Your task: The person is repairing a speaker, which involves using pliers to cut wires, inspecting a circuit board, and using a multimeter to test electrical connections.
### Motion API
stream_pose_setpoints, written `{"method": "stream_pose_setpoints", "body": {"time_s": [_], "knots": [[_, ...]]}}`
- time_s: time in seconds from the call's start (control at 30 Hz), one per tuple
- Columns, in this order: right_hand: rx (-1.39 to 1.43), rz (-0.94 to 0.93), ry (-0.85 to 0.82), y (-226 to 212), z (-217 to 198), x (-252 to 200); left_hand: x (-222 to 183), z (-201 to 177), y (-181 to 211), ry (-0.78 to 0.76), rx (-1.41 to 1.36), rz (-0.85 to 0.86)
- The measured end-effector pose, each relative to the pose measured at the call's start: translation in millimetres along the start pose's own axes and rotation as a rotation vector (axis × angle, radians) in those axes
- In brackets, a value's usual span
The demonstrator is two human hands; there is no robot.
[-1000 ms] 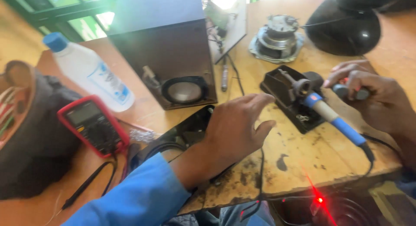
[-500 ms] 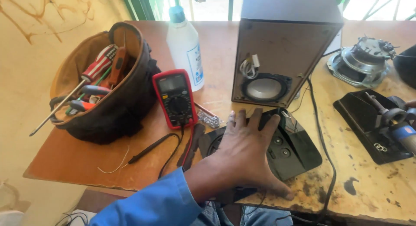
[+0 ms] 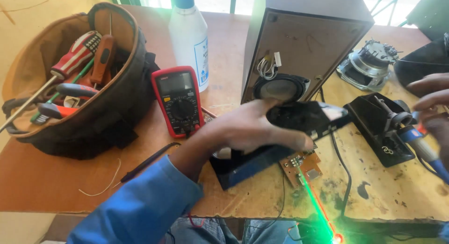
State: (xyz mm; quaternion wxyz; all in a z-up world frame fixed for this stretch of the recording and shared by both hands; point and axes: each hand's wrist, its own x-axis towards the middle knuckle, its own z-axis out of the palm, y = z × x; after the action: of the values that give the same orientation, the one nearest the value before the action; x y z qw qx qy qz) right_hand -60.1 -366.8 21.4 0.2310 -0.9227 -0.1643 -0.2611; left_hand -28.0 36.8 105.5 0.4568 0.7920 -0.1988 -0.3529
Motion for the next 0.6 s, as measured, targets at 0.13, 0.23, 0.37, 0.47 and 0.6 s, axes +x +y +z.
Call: {"method": "stream_pose_setpoints", "body": {"time_s": [0.13, 0.23, 0.37, 0.47, 0.6], "knots": [[0.074, 0.11, -0.032, -125.0, 20.7, 16.1, 2.7, -12.3, -2.6, 0.079, 0.123, 0.028], [-0.25, 0.437, -0.41, -163.1, 41.4, 24.7, 3.3, -14.3, -4.6, 0.099, 0.093, 0.038], [-0.179, 0.545, -0.601, -144.3, 68.0, 13.6, 15.0, -15.3, -16.5, 0.066, 0.123, 0.213], [-0.098, 0.378, -0.666, -121.5, 74.7, 10.7, 14.4, -16.8, -16.2, 0.067, 0.12, 0.172], [-0.058, 0.451, -0.718, -119.7, 77.1, 21.3, 16.5, -20.4, -18.6, 0.072, 0.149, 0.068]]}}
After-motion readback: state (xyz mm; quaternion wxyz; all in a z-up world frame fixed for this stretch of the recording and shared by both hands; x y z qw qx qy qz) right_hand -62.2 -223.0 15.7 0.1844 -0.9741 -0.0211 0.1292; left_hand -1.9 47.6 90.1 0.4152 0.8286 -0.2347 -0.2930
